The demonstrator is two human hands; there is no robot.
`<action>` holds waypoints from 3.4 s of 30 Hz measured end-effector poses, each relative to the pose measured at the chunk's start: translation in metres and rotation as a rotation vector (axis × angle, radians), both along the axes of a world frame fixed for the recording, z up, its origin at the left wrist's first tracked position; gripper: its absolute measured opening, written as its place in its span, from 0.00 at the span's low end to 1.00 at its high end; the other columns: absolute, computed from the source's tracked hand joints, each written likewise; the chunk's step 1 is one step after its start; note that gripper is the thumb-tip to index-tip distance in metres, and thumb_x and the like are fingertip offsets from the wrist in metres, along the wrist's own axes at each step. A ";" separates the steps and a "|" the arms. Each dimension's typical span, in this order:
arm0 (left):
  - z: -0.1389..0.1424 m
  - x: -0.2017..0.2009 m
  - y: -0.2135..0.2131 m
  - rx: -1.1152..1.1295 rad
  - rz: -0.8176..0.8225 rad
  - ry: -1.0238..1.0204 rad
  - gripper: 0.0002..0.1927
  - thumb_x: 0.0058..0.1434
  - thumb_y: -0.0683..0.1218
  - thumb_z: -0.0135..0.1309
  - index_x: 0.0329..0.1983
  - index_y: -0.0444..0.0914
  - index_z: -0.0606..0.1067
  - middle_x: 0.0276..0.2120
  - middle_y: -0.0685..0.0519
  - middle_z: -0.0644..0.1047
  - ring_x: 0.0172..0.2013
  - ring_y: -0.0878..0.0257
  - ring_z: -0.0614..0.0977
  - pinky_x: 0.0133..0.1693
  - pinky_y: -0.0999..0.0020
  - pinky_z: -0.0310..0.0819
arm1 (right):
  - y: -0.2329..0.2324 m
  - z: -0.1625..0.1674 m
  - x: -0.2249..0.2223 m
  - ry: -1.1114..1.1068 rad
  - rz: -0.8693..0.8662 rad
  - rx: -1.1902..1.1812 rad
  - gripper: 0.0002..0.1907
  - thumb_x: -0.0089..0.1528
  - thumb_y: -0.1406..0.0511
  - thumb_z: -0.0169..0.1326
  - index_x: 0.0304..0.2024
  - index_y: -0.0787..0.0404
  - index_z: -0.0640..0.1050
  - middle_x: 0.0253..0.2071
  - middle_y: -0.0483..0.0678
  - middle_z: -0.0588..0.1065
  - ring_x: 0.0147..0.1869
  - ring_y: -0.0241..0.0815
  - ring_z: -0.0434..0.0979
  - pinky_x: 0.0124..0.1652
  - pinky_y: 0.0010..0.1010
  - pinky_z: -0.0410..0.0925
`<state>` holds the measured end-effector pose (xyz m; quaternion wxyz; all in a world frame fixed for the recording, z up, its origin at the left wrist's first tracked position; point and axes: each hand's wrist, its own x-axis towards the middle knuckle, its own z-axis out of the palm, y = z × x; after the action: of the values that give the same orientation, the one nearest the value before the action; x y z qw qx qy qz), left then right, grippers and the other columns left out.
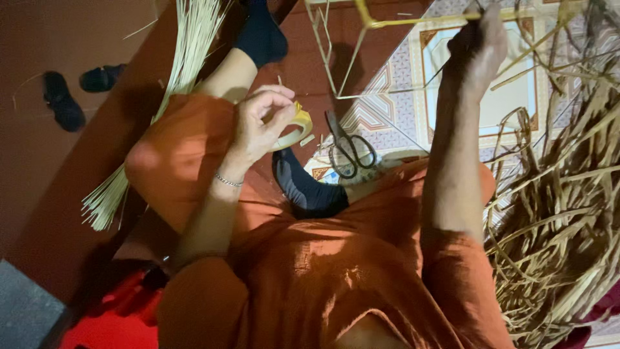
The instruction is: The person sits on the floor and weaves thin bamboo strips into a rectangular frame. They use scissors to cut the strips and tape to secure the joints, gradually building the basket structure.
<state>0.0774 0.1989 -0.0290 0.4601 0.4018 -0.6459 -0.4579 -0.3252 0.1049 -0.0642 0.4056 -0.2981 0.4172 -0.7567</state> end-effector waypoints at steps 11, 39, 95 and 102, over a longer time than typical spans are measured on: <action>0.058 -0.044 0.000 0.182 -0.201 0.001 0.04 0.65 0.36 0.57 0.40 0.28 0.77 0.69 0.41 0.67 0.46 0.64 0.85 0.37 0.75 0.81 | 0.050 -0.007 -0.026 -0.904 0.103 -0.099 0.16 0.69 0.55 0.51 0.42 0.62 0.78 0.19 0.39 0.53 0.23 0.37 0.47 0.29 0.30 0.49; 0.083 -0.123 0.022 -0.278 -0.358 -0.150 0.04 0.70 0.38 0.57 0.45 0.32 0.77 0.43 0.49 0.75 0.45 0.59 0.80 0.47 0.67 0.76 | 0.152 -0.026 0.020 -0.439 -0.076 0.396 0.26 0.65 0.49 0.45 0.55 0.59 0.73 0.45 0.49 0.76 0.43 0.40 0.75 0.42 0.33 0.69; 0.162 -0.191 0.004 -0.446 -0.419 -0.212 0.10 0.71 0.43 0.60 0.49 0.30 0.79 0.31 0.46 0.83 0.29 0.65 0.85 0.29 0.70 0.76 | 0.124 0.079 -0.033 0.569 -0.407 -0.257 0.04 0.73 0.74 0.58 0.43 0.69 0.75 0.48 0.51 0.78 0.44 0.34 0.77 0.42 0.23 0.72; 0.164 -0.184 0.005 -0.492 -0.411 -0.213 0.13 0.72 0.45 0.60 0.50 0.29 0.79 0.34 0.43 0.82 0.31 0.62 0.85 0.32 0.68 0.76 | 0.126 0.073 -0.031 0.453 -0.361 -0.208 0.06 0.75 0.73 0.58 0.47 0.66 0.72 0.39 0.46 0.75 0.38 0.31 0.73 0.41 0.21 0.69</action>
<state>-0.1066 0.2040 0.1345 0.3711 0.1857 -0.8490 -0.3270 -0.3562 0.2304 0.0089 0.1284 -0.4203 0.4635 -0.7695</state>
